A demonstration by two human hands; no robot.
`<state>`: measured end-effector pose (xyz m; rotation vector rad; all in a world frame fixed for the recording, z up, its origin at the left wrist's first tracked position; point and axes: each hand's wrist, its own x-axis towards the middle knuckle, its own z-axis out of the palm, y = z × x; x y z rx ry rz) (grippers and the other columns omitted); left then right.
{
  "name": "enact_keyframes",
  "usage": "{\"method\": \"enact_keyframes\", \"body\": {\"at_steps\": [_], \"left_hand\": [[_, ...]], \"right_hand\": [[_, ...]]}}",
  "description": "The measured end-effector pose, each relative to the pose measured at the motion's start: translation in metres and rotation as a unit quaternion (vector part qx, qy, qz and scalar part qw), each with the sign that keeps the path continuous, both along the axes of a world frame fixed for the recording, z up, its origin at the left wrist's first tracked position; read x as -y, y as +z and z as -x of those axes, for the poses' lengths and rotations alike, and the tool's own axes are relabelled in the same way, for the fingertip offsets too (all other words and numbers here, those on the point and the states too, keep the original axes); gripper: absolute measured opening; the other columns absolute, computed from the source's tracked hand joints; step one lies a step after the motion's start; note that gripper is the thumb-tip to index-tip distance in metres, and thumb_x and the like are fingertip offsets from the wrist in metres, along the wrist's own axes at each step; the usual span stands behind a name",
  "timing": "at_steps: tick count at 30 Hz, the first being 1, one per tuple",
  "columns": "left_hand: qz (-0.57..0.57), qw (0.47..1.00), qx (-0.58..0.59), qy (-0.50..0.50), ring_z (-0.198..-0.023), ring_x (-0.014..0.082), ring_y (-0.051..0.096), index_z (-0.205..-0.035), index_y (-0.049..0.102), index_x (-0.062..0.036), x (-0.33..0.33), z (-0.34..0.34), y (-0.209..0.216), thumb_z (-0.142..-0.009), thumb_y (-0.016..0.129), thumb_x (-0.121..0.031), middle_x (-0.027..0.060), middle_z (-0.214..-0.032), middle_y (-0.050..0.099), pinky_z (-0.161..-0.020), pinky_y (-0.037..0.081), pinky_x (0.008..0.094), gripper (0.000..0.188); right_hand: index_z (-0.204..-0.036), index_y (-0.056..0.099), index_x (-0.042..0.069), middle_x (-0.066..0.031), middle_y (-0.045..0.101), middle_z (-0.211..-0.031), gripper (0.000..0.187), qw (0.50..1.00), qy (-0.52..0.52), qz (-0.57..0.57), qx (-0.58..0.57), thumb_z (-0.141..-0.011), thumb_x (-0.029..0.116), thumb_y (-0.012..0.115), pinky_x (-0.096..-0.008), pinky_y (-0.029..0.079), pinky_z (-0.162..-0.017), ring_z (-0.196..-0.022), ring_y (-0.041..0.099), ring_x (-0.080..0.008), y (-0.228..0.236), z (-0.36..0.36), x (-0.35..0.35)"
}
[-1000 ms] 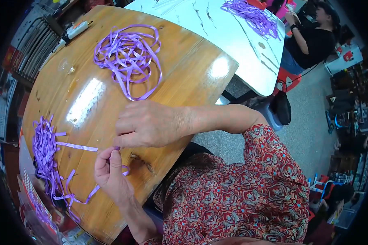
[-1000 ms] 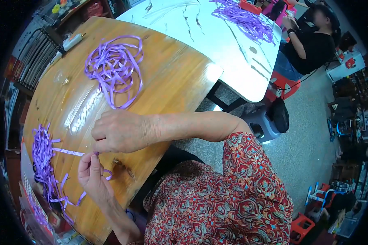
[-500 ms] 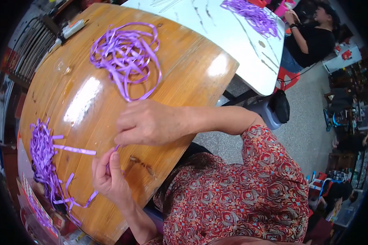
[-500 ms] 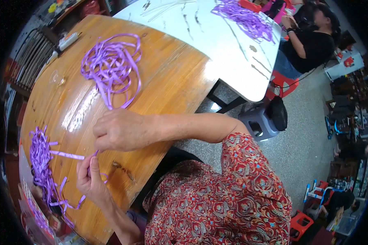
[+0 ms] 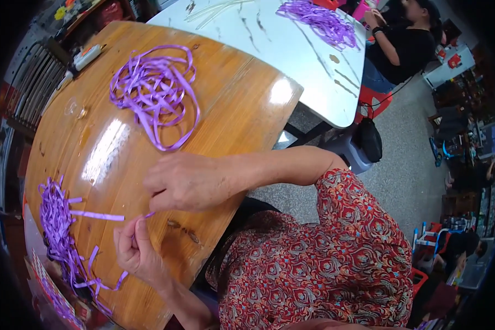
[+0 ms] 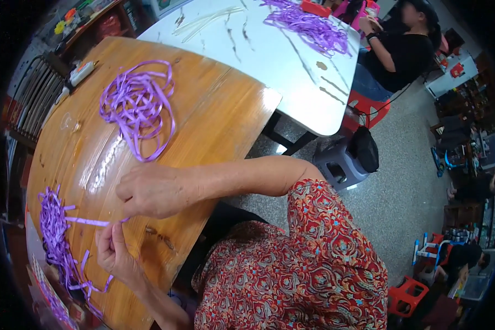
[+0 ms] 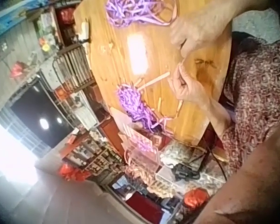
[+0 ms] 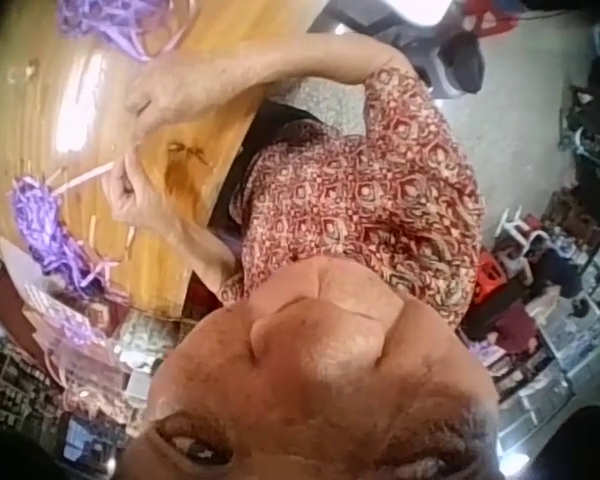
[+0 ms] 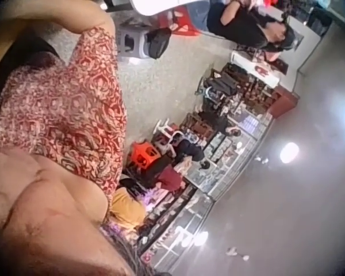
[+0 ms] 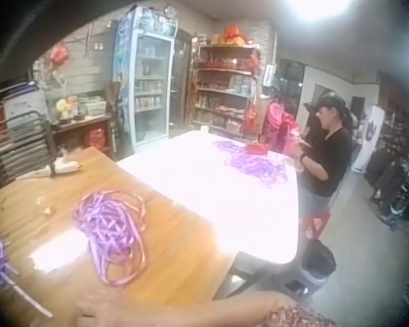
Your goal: The person picks up a purple ribbon from a pile on the table and rolls one end into a small cylinder by hand. They then repeatedly fold the ribbon over itself while rotating the center to form a flower shape.
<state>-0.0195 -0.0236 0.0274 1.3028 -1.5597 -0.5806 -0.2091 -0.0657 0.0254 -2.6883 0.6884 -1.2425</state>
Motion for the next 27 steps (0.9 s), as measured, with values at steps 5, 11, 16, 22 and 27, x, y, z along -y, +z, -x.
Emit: {"method": "enact_keyframes", "body": {"at_steps": [5, 11, 16, 22, 27], "left_hand": [[-0.057, 0.991, -0.124, -0.004, -0.06, 0.0041, 0.038, -0.081, 0.065, 0.0031, 0.004, 0.0, -0.002, -0.079, 0.063, 0.002, -0.0035, -0.07, 0.044, -0.051, 0.027, 0.0184, 0.003], [-0.041, 0.991, -0.12, -0.045, -0.057, 0.0045, 0.034, -0.08, 0.066, -0.0001, 0.011, -0.006, -0.011, -0.077, 0.068, -0.003, -0.0049, -0.064, 0.041, -0.049, 0.025, 0.0198, 0.004], [-0.025, 0.995, -0.092, -0.015, -0.056, 0.005, 0.032, -0.08, 0.067, -0.0014, 0.012, -0.007, -0.011, -0.076, 0.069, -0.004, -0.0044, -0.062, 0.038, -0.048, 0.024, 0.0207, 0.005], [-0.081, 0.972, -0.217, -0.049, -0.06, 0.0036, 0.04, -0.084, 0.066, -0.0013, 0.012, -0.004, -0.006, -0.079, 0.067, -0.003, -0.0053, -0.066, 0.047, -0.052, 0.03, 0.0175, 0.005], [-0.138, 0.886, -0.427, -0.121, -0.071, 0.0031, 0.05, -0.095, 0.061, -0.0007, 0.01, -0.001, -0.015, -0.082, 0.063, -0.001, -0.0034, -0.08, 0.058, -0.064, 0.039, 0.0155, 0.013]], "right_hand": [[-0.084, 0.061, 0.005, -0.0076, 0.054, -0.078, 0.01, 0.994, 0.009, -0.093, 0.048, -0.075, 0.007, 0.061, -0.0328, 0.045, -0.056, -0.07, 0.056, -0.0237, -0.003, 0.0, 0.001], [-0.087, 0.064, 0.003, -0.0079, 0.059, -0.078, 0.013, 0.982, 0.01, -0.184, 0.043, -0.075, 0.001, 0.064, -0.0286, 0.046, -0.058, -0.07, 0.059, -0.02, -0.007, -0.003, 0.009], [-0.089, 0.064, 0.002, -0.006, 0.062, -0.077, 0.013, 0.977, -0.003, -0.212, 0.037, -0.076, -0.001, 0.063, -0.0261, 0.046, -0.06, -0.071, 0.061, -0.0161, -0.005, -0.01, 0.013], [-0.091, 0.065, -0.002, -0.0048, 0.064, -0.083, 0.014, 0.722, 0.196, -0.633, 0.2, -0.077, -0.002, 0.062, -0.0231, 0.045, -0.068, -0.077, 0.058, -0.01, 0.001, -0.01, 0.011], [-0.098, 0.065, -0.002, -0.0074, 0.063, -0.089, 0.02, 0.63, 0.245, -0.663, 0.321, -0.079, -0.003, 0.059, -0.0229, 0.045, -0.071, -0.081, 0.057, -0.0118, -0.012, -0.023, 0.007]]}}
